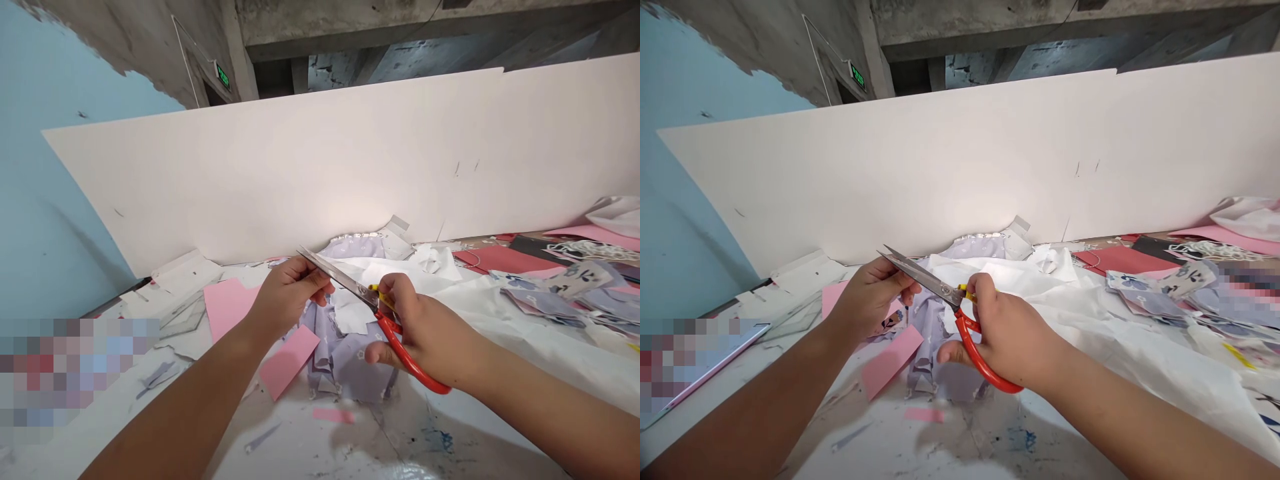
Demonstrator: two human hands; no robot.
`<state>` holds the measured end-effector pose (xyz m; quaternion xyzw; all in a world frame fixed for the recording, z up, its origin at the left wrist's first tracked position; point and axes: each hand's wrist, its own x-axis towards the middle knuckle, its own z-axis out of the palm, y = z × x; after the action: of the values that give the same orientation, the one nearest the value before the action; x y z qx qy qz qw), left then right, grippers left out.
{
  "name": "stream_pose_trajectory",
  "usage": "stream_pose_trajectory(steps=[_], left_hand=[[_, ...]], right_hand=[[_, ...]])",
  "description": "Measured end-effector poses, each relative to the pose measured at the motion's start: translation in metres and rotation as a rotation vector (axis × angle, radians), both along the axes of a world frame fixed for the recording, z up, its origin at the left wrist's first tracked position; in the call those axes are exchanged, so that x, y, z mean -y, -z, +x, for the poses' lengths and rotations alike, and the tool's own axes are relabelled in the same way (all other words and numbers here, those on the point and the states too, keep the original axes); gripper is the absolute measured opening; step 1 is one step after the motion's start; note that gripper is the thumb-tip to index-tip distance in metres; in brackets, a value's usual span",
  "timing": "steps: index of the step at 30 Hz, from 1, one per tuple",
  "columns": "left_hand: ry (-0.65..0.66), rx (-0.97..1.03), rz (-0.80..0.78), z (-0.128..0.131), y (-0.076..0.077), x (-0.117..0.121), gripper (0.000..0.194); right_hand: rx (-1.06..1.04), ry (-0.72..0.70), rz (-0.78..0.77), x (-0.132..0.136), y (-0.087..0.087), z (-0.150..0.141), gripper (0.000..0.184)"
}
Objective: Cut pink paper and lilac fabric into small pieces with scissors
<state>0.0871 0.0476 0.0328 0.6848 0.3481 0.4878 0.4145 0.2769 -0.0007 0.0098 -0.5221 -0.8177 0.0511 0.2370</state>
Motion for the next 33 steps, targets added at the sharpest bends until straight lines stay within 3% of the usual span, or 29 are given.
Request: stream_pose_trajectory(steps=[4,11,18,24,33], left_hand=[[0.033,0.034,0.000,-0.001,0.000,0.000,0.017],[0.076,0.024,-0.045,-0.002,0.002,-0.002,0.017],[0.072,-0.022,-0.015,-0.004,0.005,-0.007,0.020],[0.120,0.058,-0.014,-0.003,0.007,-0.011,0.014],[0.136,0.057,-0.009,-0.002,0.006,-0.006,0.008]], right_hand=[[-0.097,0.015,-0.013,-0.003,0.001,-0.003,0.029],[-0.440,-0.223,-0.350,-0.006,0.006,0.001,0.023],[-0.345,-0.288,-0.186,-0.004,0.007,0.003,0.057],[-0.106,-0.049,-0.005,-0.005,0.008,0.001,0.057],[-0.058,-0.017,0.030,-0.005,0.007,0.002,0.051]])
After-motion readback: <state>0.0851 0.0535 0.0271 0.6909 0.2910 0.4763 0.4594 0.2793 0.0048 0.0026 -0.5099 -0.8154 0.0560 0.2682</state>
